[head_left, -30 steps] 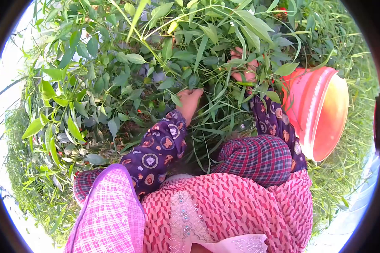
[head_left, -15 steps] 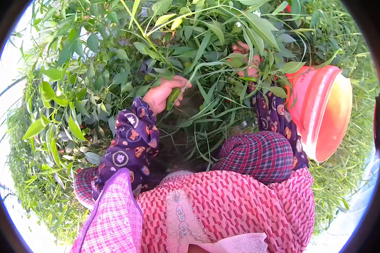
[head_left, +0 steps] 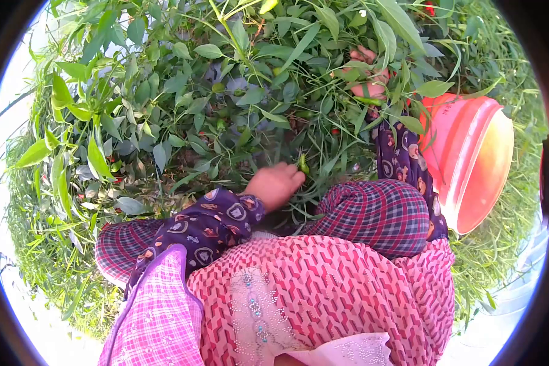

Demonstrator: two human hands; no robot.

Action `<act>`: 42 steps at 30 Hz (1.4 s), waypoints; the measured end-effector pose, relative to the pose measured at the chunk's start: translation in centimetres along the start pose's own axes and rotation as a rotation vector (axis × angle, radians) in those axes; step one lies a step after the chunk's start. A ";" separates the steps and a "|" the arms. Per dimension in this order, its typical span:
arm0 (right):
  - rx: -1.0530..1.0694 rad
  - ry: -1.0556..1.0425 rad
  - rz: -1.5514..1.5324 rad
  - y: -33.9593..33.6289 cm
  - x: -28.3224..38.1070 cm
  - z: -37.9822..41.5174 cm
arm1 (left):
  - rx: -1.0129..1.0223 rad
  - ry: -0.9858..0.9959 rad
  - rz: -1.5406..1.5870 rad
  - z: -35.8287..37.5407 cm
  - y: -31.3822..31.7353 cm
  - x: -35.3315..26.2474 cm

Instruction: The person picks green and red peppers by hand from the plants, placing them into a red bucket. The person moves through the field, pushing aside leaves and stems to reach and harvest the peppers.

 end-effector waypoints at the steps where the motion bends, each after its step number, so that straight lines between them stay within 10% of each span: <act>1: -0.107 0.101 -0.109 -0.6 -0.5 -0.2 | 0.088 0.056 -0.005 1.2 2.1 -0.9; 8: -0.356 -0.055 0.075 0.0 0.4 0.7 | 0.427 0.052 0.045 -0.5 3.6 0.7; 11: -0.273 -0.111 0.104 0.3 0.9 0.4 | -0.041 0.072 0.147 -5.5 -3.0 1.4; 12: -0.126 0.163 -0.250 0.1 -0.7 -0.3 | -0.227 0.013 0.220 -7.1 -6.4 1.2; 14: 0.031 0.434 -0.602 0.7 -2.0 0.2 | -0.637 -0.218 0.612 -8.5 -9.3 3.3; 16: -0.025 0.366 -0.595 0.2 -2.2 0.3 | -0.521 -0.866 1.159 -8.7 -7.9 6.5; 17: -0.049 0.646 -0.208 -2.0 -2.2 -0.6 | -0.430 -0.983 1.163 -8.8 -6.8 7.1; 18: -0.046 0.296 -0.334 3.0 -0.9 0.6 | -0.299 -1.023 0.976 -8.5 -4.6 7.8; 20: -0.518 0.322 0.257 -5.8 -1.0 -0.6 | -0.201 -1.170 0.999 -6.6 0.7 9.2; 22: -0.064 0.737 -0.235 -3.4 -3.0 -0.3 | -0.420 -0.967 0.829 -7.1 3.0 9.8; 23: 0.088 0.485 -0.174 -1.2 -2.5 -0.8 | -0.367 -1.020 0.920 -7.0 3.9 9.5; 24: -0.017 -0.051 -0.011 2.0 -0.2 0.9 | -0.428 -1.007 0.794 -7.3 1.4 8.2; 25: 0.014 0.230 -0.117 -3.8 -1.6 -0.9 | -0.502 -0.946 0.785 -7.6 1.3 8.6; 26: -0.574 0.097 0.085 -11.4 -1.7 -0.5 | -0.475 -0.960 0.979 -7.6 1.2 8.5; 32: -0.155 0.359 -0.007 10.1 -17.7 -16.6 | -0.524 -1.005 0.790 -6.8 3.7 9.9; 42: 0.001 0.551 0.018 23.3 -23.1 -16.3 | -0.521 -0.917 0.889 -7.9 4.5 9.3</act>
Point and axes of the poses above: each hand's wrist, its own z-axis away from the middle knuckle, its own y-axis out of the palm, x = y × z, the point moved 7 cm from there along -z, towards the middle knuckle, and after that the axes turned 13 degrees about -x, right-handed, at the moved point
